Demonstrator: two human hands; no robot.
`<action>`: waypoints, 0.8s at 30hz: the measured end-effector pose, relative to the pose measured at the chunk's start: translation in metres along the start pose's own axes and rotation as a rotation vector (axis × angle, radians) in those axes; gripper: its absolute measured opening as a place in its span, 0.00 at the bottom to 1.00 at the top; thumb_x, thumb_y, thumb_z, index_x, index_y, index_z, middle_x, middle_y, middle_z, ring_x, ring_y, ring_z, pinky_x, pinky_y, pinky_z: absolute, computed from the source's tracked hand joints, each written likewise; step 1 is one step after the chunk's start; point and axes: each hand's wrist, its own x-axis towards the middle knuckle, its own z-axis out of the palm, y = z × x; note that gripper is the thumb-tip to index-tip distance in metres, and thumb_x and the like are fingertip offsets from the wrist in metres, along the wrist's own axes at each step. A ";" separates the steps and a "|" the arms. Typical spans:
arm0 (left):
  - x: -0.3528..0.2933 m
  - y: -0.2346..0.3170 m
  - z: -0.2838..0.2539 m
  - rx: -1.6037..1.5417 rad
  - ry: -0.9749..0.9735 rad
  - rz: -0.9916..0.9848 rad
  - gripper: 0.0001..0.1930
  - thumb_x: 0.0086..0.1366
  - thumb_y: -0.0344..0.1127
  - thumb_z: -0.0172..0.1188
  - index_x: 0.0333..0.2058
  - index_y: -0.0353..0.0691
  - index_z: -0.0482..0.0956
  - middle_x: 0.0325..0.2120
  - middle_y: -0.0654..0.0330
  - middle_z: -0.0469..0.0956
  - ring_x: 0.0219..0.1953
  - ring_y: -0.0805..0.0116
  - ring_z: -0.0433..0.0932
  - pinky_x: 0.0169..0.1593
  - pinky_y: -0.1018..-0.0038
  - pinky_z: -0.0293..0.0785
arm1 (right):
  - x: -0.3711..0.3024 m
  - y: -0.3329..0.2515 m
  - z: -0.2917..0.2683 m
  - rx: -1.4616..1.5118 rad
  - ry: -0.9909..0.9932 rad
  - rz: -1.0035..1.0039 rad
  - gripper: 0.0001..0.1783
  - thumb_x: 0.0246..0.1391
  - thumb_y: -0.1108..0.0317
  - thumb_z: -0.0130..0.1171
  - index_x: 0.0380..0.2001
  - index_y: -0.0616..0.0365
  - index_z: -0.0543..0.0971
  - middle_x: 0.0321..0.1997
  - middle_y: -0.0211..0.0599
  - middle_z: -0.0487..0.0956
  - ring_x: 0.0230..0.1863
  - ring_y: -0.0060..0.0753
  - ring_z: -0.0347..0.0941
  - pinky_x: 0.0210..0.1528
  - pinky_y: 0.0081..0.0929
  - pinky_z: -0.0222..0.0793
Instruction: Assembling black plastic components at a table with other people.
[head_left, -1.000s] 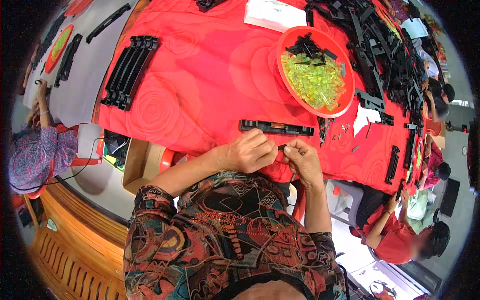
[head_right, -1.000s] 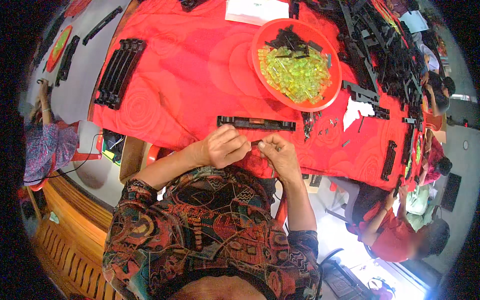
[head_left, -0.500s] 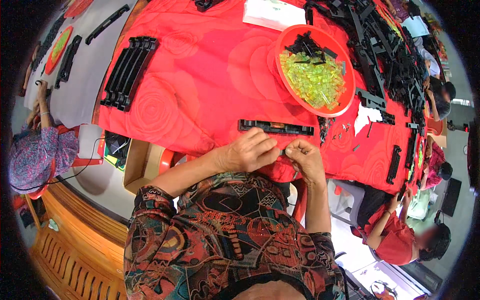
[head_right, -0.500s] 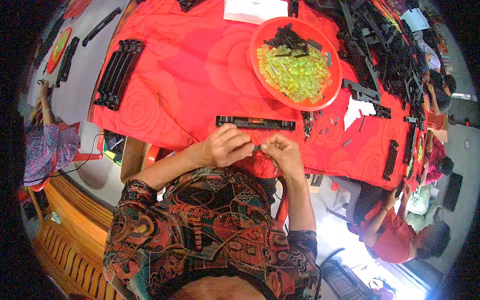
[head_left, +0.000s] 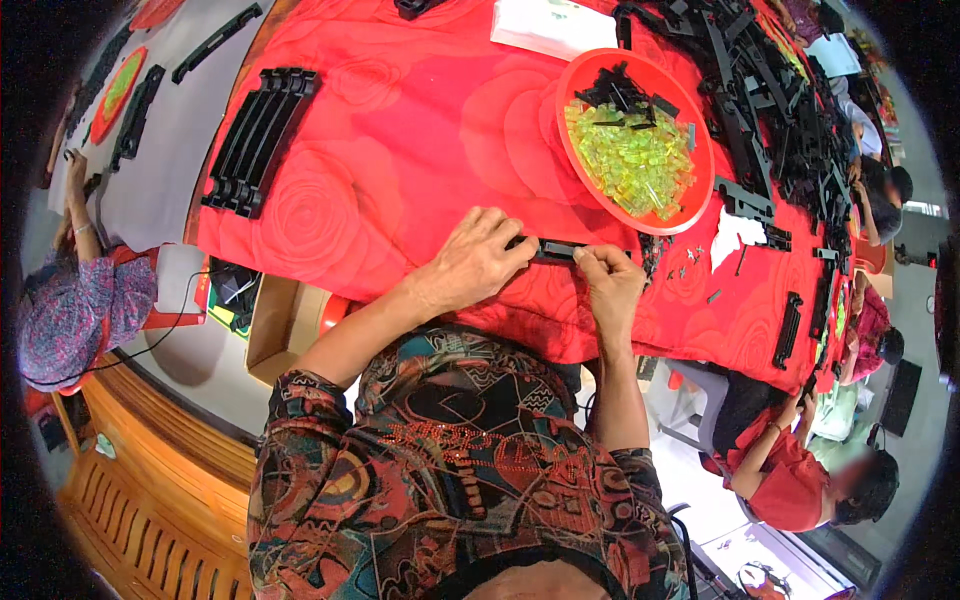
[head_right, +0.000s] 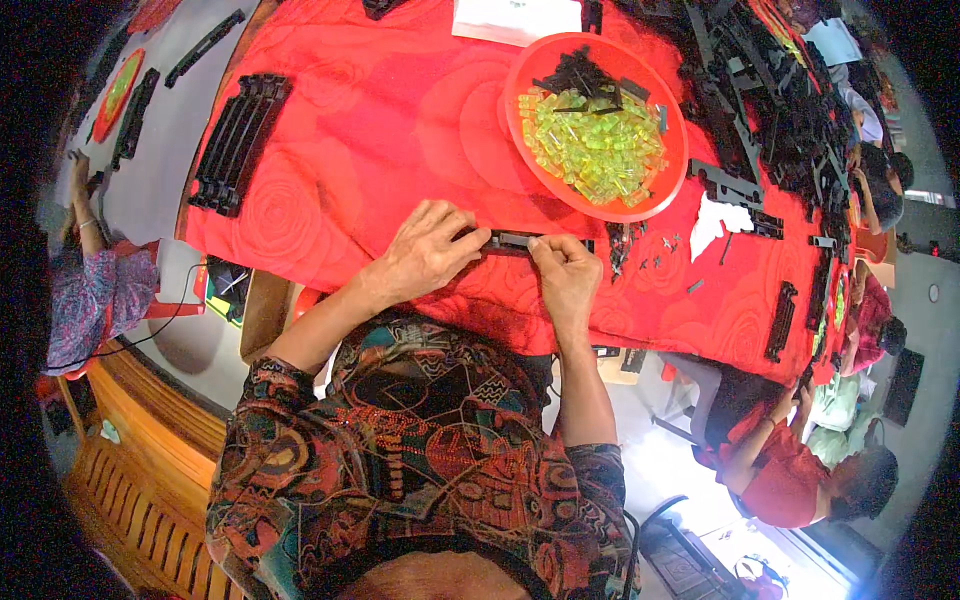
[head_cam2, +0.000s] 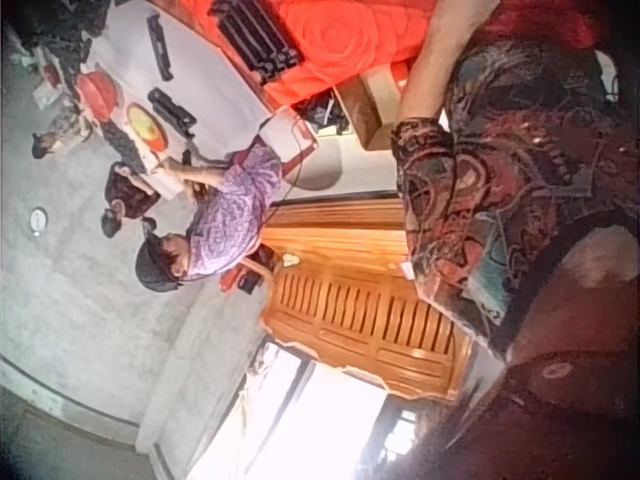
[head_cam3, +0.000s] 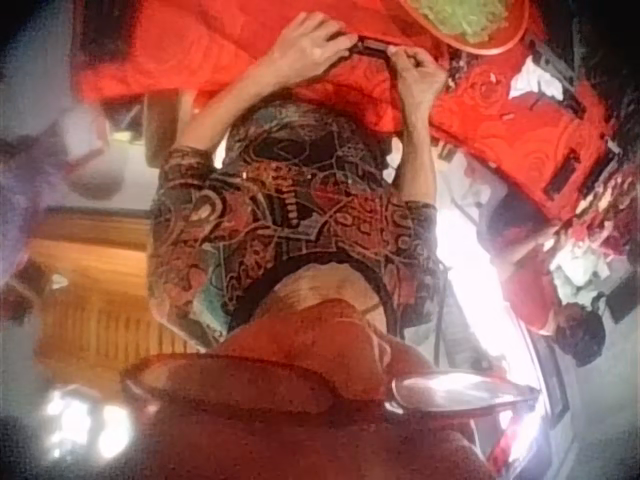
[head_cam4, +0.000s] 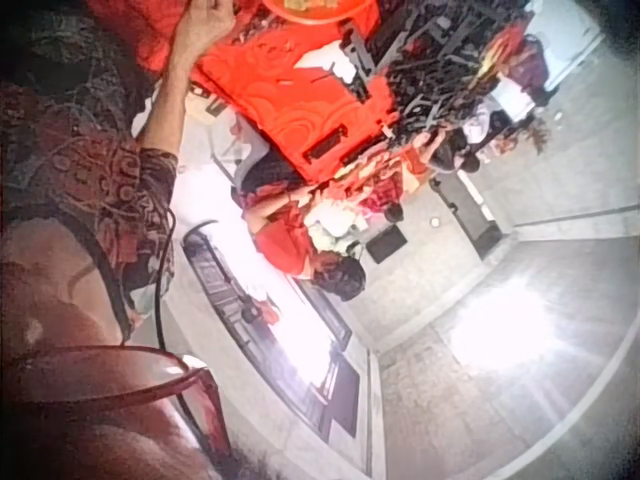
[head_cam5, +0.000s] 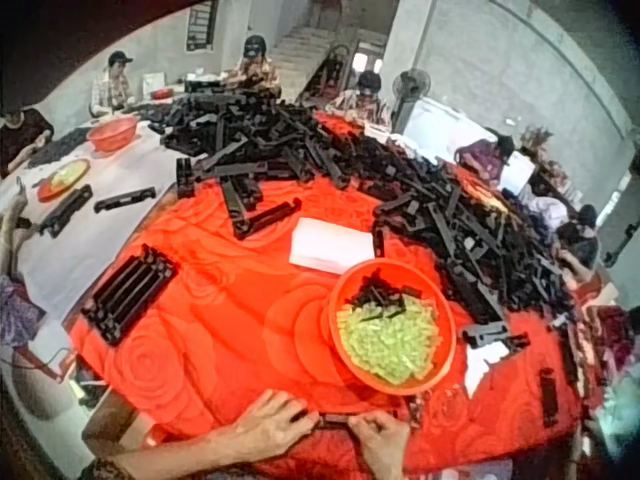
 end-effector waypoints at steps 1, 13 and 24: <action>0.000 0.000 0.001 0.004 -0.006 -0.001 0.16 0.49 0.33 0.66 0.38 0.40 0.76 0.33 0.59 0.71 0.36 0.60 0.70 0.39 0.66 0.67 | 0.000 0.000 0.001 -0.011 0.007 0.002 0.07 0.48 0.71 0.64 0.23 0.64 0.79 0.13 0.15 0.63 0.17 0.08 0.52 0.18 0.16 0.46; -0.002 -0.001 0.005 0.004 0.021 0.038 0.11 0.54 0.33 0.55 0.37 0.40 0.76 0.30 0.58 0.70 0.36 0.61 0.68 0.38 0.66 0.67 | 0.000 -0.005 0.005 -0.233 0.054 -0.043 0.10 0.45 0.67 0.65 0.20 0.63 0.79 0.10 0.24 0.62 0.15 0.15 0.54 0.17 0.23 0.51; -0.001 0.002 0.005 0.014 -0.019 0.053 0.14 0.53 0.34 0.60 0.40 0.43 0.77 0.32 0.58 0.70 0.36 0.61 0.69 0.38 0.66 0.67 | 0.001 -0.014 0.011 -0.597 0.054 -0.066 0.14 0.45 0.60 0.61 0.18 0.59 0.73 0.18 0.44 0.74 0.22 0.49 0.72 0.25 0.43 0.65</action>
